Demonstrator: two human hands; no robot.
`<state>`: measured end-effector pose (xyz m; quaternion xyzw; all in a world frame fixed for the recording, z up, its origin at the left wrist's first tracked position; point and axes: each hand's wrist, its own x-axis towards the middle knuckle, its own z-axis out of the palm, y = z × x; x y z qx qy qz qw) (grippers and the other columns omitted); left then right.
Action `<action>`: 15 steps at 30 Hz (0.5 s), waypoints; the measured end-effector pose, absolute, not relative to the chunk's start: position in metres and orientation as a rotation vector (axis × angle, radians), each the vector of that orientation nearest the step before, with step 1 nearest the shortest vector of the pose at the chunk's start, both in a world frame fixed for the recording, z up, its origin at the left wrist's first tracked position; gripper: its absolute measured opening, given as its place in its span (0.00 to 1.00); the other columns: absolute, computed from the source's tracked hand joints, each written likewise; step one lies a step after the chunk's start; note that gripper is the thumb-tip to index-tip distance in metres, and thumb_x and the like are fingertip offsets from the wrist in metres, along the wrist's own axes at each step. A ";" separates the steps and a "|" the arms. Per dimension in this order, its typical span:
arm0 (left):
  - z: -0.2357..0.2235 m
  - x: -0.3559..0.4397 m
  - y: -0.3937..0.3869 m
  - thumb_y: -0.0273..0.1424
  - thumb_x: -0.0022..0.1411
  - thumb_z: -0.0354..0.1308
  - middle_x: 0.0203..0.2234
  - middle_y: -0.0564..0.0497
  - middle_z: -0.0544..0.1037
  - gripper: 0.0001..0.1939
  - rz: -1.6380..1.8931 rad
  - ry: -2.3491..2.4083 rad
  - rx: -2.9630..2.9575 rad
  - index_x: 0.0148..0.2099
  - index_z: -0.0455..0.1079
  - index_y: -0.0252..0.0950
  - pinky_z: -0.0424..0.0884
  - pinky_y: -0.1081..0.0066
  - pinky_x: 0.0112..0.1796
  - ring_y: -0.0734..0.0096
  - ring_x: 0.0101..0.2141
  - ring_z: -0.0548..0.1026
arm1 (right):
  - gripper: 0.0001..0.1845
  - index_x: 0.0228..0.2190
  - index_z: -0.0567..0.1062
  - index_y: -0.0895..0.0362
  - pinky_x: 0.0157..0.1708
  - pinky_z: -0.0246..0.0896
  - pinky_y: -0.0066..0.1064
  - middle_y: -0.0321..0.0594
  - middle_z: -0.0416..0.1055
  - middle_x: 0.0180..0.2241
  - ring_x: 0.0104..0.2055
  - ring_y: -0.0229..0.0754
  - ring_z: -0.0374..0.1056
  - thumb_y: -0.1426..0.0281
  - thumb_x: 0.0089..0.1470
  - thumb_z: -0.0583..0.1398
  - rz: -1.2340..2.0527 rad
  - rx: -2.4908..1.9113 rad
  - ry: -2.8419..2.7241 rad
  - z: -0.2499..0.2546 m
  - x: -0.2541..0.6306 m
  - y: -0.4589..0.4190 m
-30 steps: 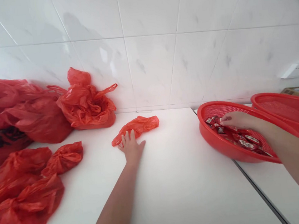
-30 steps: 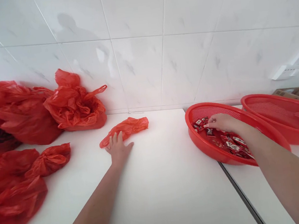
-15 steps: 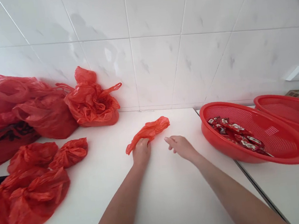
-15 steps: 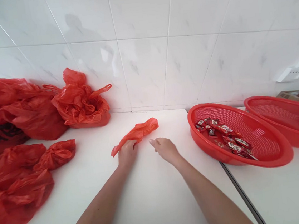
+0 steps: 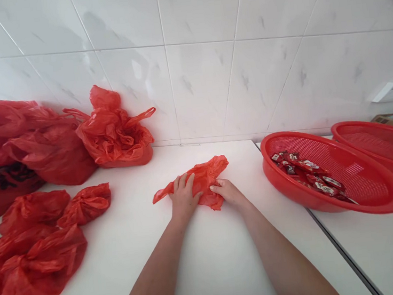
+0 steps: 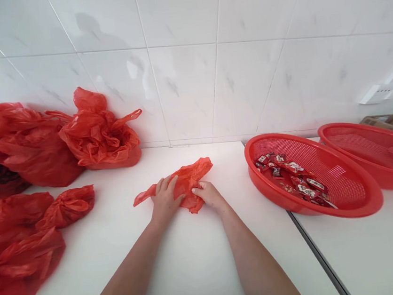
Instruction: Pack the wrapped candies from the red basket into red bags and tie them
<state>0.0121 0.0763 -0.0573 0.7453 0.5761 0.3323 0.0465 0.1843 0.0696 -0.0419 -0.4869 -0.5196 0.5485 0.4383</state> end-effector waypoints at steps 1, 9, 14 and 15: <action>-0.058 0.008 0.079 0.30 0.52 0.58 0.50 0.45 0.71 0.23 0.982 1.766 2.249 0.52 0.67 0.41 0.62 0.56 0.48 0.50 0.53 0.62 | 0.10 0.28 0.75 0.58 0.30 0.64 0.32 0.39 0.75 0.28 0.30 0.42 0.69 0.65 0.42 0.61 1.400 -1.204 -1.294 -0.040 0.188 0.069; -0.050 -0.037 0.091 0.23 0.53 0.48 0.32 0.49 0.75 0.12 1.139 2.026 1.878 0.32 0.72 0.39 0.61 0.60 0.44 0.61 0.37 0.70 | 0.18 0.27 0.75 0.58 0.28 0.62 0.32 0.42 0.74 0.28 0.27 0.42 0.68 0.55 0.43 0.62 1.281 -1.322 -1.181 -0.038 0.230 0.070; -0.047 -0.050 0.090 0.27 0.53 0.49 0.32 0.52 0.74 0.07 1.288 1.997 1.572 0.31 0.69 0.40 0.64 0.67 0.36 0.65 0.34 0.70 | 0.19 0.22 0.70 0.56 0.25 0.55 0.30 0.37 0.68 0.22 0.24 0.40 0.62 0.53 0.42 0.62 0.886 -1.505 -1.096 -0.031 0.243 0.071; -0.048 -0.048 0.089 0.29 0.53 0.50 0.30 0.53 0.74 0.06 1.299 1.954 1.523 0.30 0.68 0.40 0.64 0.70 0.33 0.67 0.31 0.70 | 0.17 0.24 0.69 0.55 0.26 0.54 0.30 0.37 0.68 0.23 0.26 0.40 0.62 0.54 0.43 0.62 0.775 -1.535 -1.068 -0.027 0.242 0.069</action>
